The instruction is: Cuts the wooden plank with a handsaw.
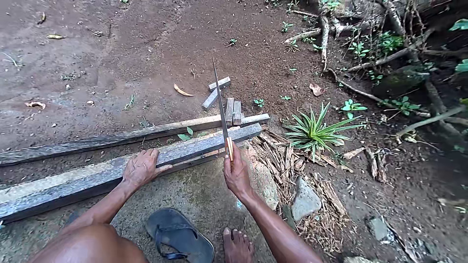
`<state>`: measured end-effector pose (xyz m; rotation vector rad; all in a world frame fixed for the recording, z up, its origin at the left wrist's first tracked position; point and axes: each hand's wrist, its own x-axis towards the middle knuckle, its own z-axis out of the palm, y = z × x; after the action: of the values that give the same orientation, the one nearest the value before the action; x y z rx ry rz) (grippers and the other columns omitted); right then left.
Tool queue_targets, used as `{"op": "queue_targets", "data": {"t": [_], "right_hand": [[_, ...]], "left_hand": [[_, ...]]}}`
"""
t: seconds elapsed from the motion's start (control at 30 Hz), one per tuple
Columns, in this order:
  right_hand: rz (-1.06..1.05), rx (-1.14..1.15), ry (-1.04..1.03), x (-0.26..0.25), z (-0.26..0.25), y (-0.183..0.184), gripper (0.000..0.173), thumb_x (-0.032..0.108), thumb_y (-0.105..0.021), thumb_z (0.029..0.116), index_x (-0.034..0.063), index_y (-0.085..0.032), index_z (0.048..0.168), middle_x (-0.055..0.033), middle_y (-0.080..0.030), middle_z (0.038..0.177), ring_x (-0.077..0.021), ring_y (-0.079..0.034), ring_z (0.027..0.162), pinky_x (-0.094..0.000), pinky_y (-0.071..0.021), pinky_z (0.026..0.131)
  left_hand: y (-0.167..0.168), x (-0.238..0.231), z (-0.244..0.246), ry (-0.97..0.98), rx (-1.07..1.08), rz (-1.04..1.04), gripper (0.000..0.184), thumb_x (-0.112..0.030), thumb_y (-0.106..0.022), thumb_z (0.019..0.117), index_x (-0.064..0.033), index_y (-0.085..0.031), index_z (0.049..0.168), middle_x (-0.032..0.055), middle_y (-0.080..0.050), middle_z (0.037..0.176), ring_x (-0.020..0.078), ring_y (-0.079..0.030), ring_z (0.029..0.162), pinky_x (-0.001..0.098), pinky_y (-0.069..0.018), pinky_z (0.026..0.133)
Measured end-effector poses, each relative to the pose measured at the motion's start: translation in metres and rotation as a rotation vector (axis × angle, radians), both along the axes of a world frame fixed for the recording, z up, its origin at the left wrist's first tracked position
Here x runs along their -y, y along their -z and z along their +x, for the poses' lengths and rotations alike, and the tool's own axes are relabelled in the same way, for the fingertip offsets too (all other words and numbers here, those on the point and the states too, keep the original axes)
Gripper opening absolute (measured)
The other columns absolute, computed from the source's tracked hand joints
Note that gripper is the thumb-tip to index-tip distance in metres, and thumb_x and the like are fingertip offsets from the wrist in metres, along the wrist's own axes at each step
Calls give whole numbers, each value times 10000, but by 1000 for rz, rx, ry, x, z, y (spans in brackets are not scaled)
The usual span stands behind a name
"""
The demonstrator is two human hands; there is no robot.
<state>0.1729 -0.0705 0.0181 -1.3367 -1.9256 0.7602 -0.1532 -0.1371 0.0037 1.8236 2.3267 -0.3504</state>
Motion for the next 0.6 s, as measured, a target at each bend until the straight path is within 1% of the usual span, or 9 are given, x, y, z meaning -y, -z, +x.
{"op": "queue_targets", "data": {"t": [0.13, 0.27, 0.33, 0.37, 0.4, 0.47, 0.5, 0.53, 0.6], "right_hand": [[-129, 211, -9, 1, -2, 24, 522, 199, -480, 1035, 35, -429, 1528, -146, -737, 1019, -274, -735, 802, -462, -607, 744], [-160, 170, -11, -3, 3, 25, 496, 219, -477, 1047, 52, -459, 1514, -111, -726, 902, -238, -709, 725, -440, -598, 708], [-132, 167, -10, -4, 5, 26, 479, 214, -481, 1044, 40, -488, 1491, -118, -731, 910, -244, -714, 741, -439, -597, 718], [-121, 179, -10, -4, 5, 27, 467, 210, -480, 1043, 38, -501, 1477, -128, -736, 940, -260, -725, 775, -447, -600, 739], [-123, 192, -11, -4, 4, 26, 458, 211, -475, 1045, 43, -505, 1469, -138, -737, 972, -274, -732, 808, -457, -601, 756], [-167, 217, -22, -4, 2, 24, 455, 224, -458, 1057, 63, -483, 1481, -146, -729, 1012, -284, -733, 843, -467, -599, 773], [-180, 219, -25, -5, 1, 23, 455, 228, -457, 1058, 69, -478, 1484, -146, -728, 1018, -284, -733, 850, -467, -599, 778], [-183, 210, -27, -6, 2, 23, 454, 227, -461, 1057, 65, -480, 1480, -148, -727, 1013, -283, -732, 850, -466, -598, 781], [-177, 190, -16, -6, 3, 26, 439, 224, -469, 1056, 54, -501, 1459, -146, -731, 996, -282, -732, 842, -460, -599, 779]], "left_hand": [[5, -3, -4, 2, 3, 31, 916, -845, -584, 820, -78, -628, 1317, 165, -649, 1330, 393, -627, 1230, 598, -535, 927], [10, -3, -7, 18, 9, 68, 941, -870, -615, 770, -138, -624, 1361, 126, -656, 1326, 376, -630, 1221, 588, -551, 884], [10, -2, -12, 55, 62, 48, 1005, -883, -658, 714, -178, -586, 1427, 116, -642, 1352, 375, -617, 1239, 585, -563, 847], [7, -3, -19, 84, 125, 2, 1045, -871, -682, 701, -194, -539, 1483, 125, -611, 1393, 389, -585, 1275, 597, -555, 865], [1, -6, -26, 104, 213, -90, 1078, -836, -714, 711, -202, -463, 1547, 138, -551, 1464, 404, -527, 1339, 617, -527, 944], [-24, -19, -37, 104, 354, -323, 1108, -720, -764, 783, -207, -286, 1641, 161, -382, 1622, 428, -382, 1472, 633, -407, 1121], [-39, -27, -36, 101, 348, -419, 1108, -699, -755, 809, -219, -231, 1660, 156, -327, 1660, 423, -339, 1508, 631, -370, 1159], [-51, -36, -29, 118, 311, -458, 1082, -696, -743, 819, -220, -248, 1655, 147, -330, 1660, 418, -337, 1509, 636, -364, 1162], [-65, -57, 1, 204, 234, -388, 971, -735, -692, 836, -234, -379, 1606, 96, -425, 1609, 377, -420, 1458, 640, -408, 1113]]}}
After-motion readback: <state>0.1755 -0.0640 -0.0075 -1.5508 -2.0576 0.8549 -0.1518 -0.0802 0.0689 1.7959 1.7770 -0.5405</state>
